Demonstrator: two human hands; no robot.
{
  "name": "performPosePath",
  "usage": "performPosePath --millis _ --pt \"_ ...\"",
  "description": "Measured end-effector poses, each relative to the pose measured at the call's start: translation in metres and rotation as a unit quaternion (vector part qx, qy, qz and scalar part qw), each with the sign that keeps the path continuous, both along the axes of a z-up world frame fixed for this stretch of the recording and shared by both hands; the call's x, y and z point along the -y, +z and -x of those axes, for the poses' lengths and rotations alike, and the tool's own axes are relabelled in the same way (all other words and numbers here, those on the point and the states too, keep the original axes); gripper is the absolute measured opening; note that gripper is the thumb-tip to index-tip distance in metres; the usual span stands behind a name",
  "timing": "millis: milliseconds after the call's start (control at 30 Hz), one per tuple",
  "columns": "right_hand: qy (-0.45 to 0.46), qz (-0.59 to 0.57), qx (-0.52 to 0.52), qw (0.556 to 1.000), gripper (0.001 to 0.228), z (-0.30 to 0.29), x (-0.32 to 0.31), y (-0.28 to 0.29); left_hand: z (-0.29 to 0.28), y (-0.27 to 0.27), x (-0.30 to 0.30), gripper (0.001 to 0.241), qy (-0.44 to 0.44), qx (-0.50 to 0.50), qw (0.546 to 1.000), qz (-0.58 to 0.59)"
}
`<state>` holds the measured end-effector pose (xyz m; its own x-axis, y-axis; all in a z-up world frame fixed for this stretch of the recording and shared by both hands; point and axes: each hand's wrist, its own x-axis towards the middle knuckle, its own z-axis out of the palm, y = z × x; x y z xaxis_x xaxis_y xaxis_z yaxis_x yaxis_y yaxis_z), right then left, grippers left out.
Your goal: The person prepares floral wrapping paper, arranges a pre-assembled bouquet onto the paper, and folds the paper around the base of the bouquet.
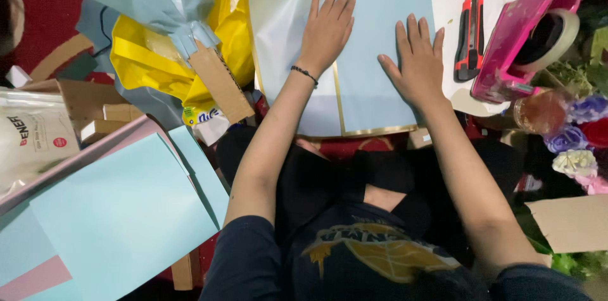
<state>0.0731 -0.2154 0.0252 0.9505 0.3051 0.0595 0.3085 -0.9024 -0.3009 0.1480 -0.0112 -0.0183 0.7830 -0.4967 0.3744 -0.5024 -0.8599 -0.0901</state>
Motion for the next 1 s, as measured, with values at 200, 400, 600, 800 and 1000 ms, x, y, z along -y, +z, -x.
performPosePath --millis 200,400,600,800,1000 --pt "0.000 -0.007 -0.010 1.000 0.065 -0.017 0.001 0.004 -0.020 -0.007 0.001 0.036 -0.010 0.011 1.000 -0.013" --pt "0.013 -0.009 -0.024 1.000 0.066 -0.024 0.005 0.010 -0.033 0.004 -0.001 0.035 -0.039 -0.023 0.999 0.022" --pt "0.018 -0.015 -0.008 1.000 0.067 -0.018 0.005 0.010 -0.027 0.009 -0.002 0.030 -0.074 -0.029 0.992 0.102" --pt "0.049 -0.030 0.110 0.992 0.055 -0.014 0.006 -0.003 -0.022 0.006 0.002 0.034 -0.047 0.026 0.992 0.111" --pt "0.064 0.015 0.170 0.983 0.048 -0.018 0.008 -0.003 0.087 0.084 -0.028 0.018 0.143 0.101 0.928 0.328"
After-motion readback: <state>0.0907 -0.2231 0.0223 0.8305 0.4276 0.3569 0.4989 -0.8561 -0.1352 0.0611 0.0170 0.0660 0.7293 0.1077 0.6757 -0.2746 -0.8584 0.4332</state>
